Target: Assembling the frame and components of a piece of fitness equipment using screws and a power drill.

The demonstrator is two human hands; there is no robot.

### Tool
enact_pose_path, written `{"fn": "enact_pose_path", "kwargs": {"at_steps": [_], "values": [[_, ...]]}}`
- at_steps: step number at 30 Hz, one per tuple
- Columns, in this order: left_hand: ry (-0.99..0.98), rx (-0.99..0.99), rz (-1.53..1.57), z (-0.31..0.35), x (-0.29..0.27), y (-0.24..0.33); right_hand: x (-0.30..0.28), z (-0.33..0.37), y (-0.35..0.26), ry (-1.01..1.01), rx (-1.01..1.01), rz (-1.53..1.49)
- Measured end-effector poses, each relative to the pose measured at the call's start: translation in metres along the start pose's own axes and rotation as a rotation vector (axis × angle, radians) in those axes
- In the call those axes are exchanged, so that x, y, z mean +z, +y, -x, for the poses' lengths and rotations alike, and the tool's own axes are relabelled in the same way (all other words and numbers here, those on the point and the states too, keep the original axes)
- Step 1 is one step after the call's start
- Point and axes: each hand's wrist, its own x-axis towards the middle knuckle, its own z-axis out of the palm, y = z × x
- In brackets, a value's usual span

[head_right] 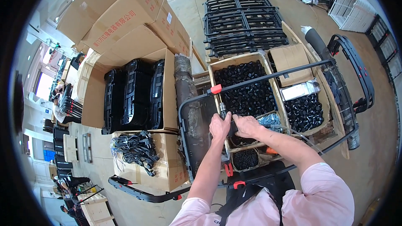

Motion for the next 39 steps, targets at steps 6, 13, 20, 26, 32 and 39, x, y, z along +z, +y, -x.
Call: {"fn": "enact_pose_path", "kwargs": {"at_steps": [6,13,20,26,32,39], "values": [[-0.011,-0.018,-0.012,-0.009,0.004,0.001,-0.005,-0.004,0.000,-0.017,0.029,-0.012],[-0.014,-0.047,-0.013,-0.014,0.005,0.006,0.002,-0.007,0.011,0.045,0.005,-0.046],[-0.022,-0.046,-0.014,-0.019,0.004,0.010,0.001,-0.013,0.014,0.062,0.016,-0.066],[-0.011,-0.046,-0.015,-0.025,0.006,0.013,-0.005,-0.017,0.014,0.058,0.028,-0.070],[-0.021,-0.076,-0.022,-0.032,0.002,0.011,-0.008,-0.024,0.008,0.026,0.022,-0.059],[-0.019,-0.081,0.007,-0.025,0.004,0.011,0.001,-0.013,0.004,0.170,-0.143,-0.036]]}}
